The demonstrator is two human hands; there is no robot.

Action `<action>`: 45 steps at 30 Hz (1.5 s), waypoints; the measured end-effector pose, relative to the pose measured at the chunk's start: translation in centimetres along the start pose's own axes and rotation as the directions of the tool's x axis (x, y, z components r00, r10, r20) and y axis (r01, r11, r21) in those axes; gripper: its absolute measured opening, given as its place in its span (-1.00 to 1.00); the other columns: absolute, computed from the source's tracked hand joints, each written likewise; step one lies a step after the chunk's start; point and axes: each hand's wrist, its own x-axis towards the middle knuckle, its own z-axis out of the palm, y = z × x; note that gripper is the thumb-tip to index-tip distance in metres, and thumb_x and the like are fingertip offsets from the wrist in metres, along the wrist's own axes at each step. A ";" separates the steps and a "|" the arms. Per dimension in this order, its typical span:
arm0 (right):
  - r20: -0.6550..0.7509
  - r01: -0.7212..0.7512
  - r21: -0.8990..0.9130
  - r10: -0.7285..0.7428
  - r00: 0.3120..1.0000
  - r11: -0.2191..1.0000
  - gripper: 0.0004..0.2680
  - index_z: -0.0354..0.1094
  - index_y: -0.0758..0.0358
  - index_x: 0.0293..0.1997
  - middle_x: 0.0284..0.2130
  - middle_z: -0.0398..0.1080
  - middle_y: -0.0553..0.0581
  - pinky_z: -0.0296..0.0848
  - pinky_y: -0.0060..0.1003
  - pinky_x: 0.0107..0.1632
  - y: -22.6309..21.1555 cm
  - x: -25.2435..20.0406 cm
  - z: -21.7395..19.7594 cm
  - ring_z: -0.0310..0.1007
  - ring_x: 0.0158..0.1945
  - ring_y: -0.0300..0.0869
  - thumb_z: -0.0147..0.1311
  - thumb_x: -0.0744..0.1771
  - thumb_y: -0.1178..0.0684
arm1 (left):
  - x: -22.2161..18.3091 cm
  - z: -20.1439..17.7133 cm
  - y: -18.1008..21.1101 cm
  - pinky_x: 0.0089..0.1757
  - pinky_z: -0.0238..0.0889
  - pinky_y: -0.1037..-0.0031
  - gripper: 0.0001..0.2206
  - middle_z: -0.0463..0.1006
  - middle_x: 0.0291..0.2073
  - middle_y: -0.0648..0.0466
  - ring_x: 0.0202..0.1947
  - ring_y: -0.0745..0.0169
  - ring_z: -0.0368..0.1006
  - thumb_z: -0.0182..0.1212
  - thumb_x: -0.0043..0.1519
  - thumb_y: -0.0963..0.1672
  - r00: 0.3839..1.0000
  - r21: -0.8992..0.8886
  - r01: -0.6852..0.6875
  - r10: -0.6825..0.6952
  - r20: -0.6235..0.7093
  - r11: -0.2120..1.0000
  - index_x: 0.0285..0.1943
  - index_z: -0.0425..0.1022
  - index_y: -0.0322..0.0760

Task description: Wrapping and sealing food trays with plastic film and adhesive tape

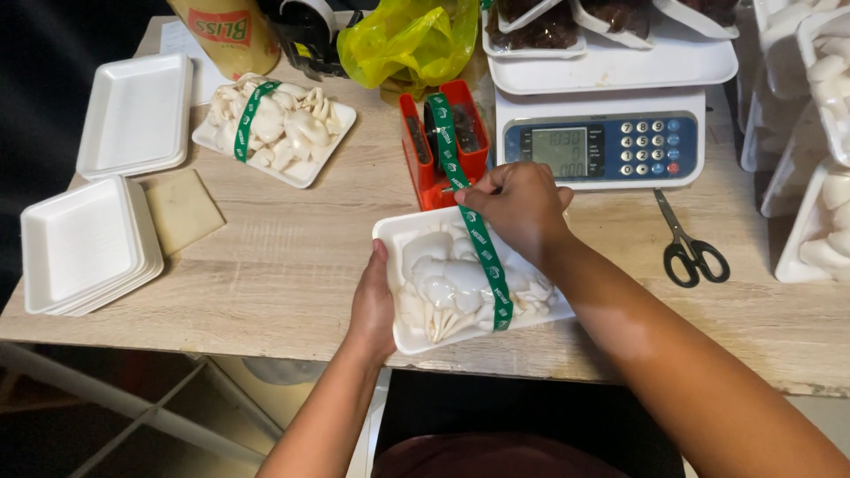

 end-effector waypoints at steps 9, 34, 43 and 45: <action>0.006 -0.036 0.113 0.036 0.999 0.993 -0.86 0.60 0.24 -0.32 -0.37 0.57 0.20 0.34 0.02 0.10 0.7 0.3 0.5 0.54 -0.15 -0.02 0.18 0.35 0.05 | 0.3 -0.2 -0.6 0.10 0.42 0.16 -0.45 0.64 0.01 -0.13 0.00 0.12 0.58 -0.22 0.44 0.10 0.997 0.052 -0.008 0.004 0.074 0.999 0.38 0.37 -0.33; 0.003 -0.001 -0.319 0.002 1.000 0.948 -0.77 0.56 -0.19 -0.11 -0.28 0.56 -0.15 0.06 -0.04 0.22 2.9 -1.4 -3.1 0.36 0.08 -0.09 0.16 0.26 -0.29 | 2.1 -4.2 -5.0 0.27 0.20 0.14 -0.44 0.54 0.17 -0.08 0.16 0.19 0.42 -0.17 0.42 0.13 0.956 0.157 -0.268 0.242 0.163 0.951 0.37 0.39 -0.32; 0.572 -0.026 -0.372 0.252 0.781 0.928 -0.79 0.43 -0.12 0.07 0.00 0.54 -0.10 0.32 -0.30 0.12 0.9 -0.6 -7.3 0.46 0.04 -0.23 0.10 0.33 -0.09 | -1.4 -3.7 -2.0 0.25 0.20 0.27 -0.38 0.48 0.24 -0.19 0.28 -0.01 0.38 -0.21 0.40 0.14 0.769 0.180 -0.530 0.380 0.514 0.829 0.32 0.38 -0.45; 0.543 0.012 -0.493 0.296 0.786 0.870 -0.71 0.39 -0.11 0.19 -0.09 0.56 -0.03 0.41 -0.33 -0.04 1.9 -0.2 -8.6 0.53 -0.10 -0.19 0.21 0.32 -0.07 | -1.2 -4.4 -1.4 0.27 0.21 0.23 -0.34 0.46 0.26 -0.21 0.30 -0.05 0.38 -0.14 0.38 0.17 0.735 0.098 -0.492 0.353 0.578 0.865 0.33 0.37 -0.47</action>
